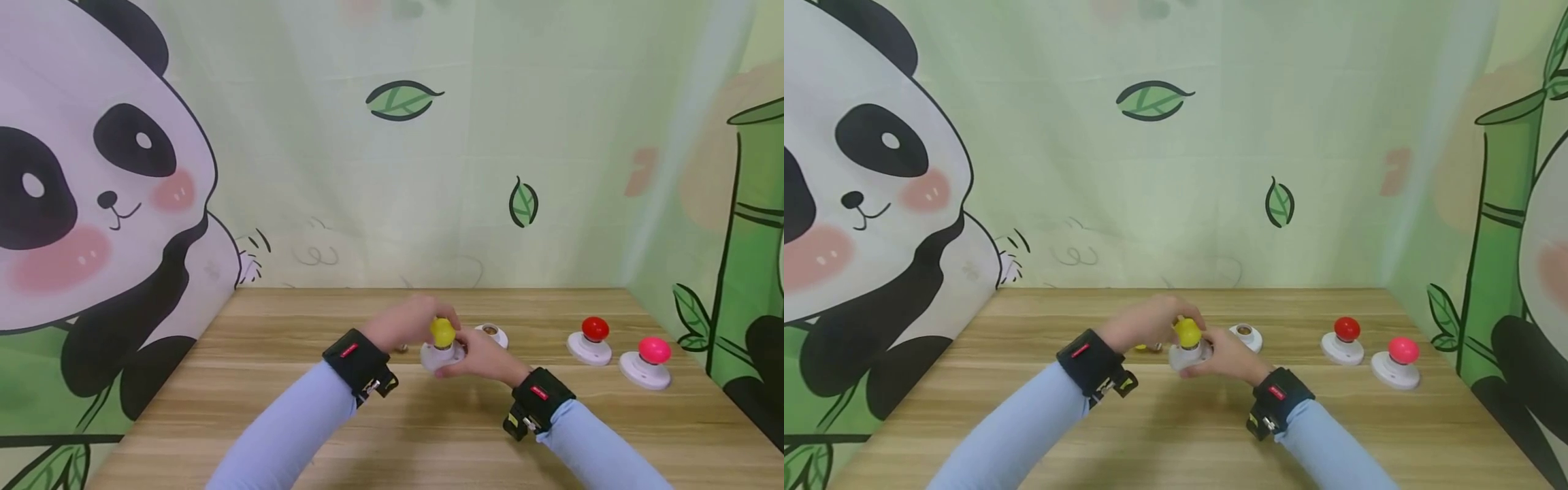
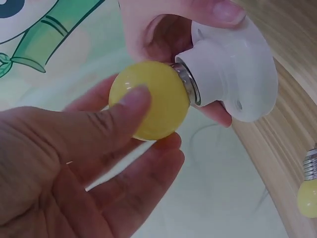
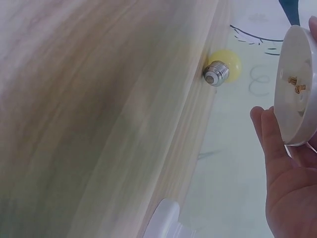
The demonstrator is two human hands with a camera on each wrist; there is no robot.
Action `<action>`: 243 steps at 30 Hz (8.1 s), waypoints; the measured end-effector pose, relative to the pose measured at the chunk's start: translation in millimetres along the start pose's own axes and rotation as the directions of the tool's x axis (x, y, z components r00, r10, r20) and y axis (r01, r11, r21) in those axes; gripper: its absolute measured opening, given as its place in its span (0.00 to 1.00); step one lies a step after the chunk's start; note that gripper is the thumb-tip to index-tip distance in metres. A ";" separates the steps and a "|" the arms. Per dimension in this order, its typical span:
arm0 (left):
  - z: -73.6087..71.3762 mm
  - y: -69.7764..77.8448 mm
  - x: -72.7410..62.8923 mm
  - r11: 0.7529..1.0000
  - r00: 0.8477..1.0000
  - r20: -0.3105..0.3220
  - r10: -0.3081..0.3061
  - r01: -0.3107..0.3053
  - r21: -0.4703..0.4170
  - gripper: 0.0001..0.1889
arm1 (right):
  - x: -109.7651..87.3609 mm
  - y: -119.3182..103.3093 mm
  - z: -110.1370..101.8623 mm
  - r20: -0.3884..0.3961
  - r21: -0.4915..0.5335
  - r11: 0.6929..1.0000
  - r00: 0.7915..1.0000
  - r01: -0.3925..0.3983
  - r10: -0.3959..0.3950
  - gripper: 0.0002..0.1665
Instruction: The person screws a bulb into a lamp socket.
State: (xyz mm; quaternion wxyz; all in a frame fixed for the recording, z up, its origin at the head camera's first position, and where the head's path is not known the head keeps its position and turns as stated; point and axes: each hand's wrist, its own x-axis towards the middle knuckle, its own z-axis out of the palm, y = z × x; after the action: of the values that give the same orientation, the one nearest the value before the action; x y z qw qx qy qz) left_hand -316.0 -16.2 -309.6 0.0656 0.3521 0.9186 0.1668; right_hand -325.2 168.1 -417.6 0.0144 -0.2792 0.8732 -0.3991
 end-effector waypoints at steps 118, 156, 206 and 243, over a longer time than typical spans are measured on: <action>12.8 11.3 4.9 0.986 0.991 -0.098 -0.090 0.102 0.132 0.18 | -5.4 -4.2 -0.5 0.001 0.018 1.000 1.000 0.002 -0.002 0.31; 10.2 16.1 2.3 0.980 0.991 -0.104 -0.083 0.100 0.169 0.15 | -7.8 1.9 0.7 0.013 0.043 0.999 1.000 0.001 -0.002 0.36; 4.7 21.7 2.2 0.969 0.984 -0.107 -0.145 0.163 0.184 0.33 | -8.1 -2.1 -2.1 0.020 0.040 0.999 1.000 -0.011 0.010 0.40; 11.9 19.6 0.3 0.976 0.985 -0.116 -0.124 0.143 0.167 0.16 | -10.3 -2.5 -2.6 0.015 0.031 0.999 1.000 -0.010 0.010 0.36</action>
State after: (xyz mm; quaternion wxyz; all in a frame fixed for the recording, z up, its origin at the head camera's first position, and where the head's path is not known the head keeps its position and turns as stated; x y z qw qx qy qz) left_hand -301.1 0.7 -313.8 -0.0028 0.2845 0.9535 0.0991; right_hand -316.0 173.7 -416.1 0.0273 -0.2776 0.8680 -0.4107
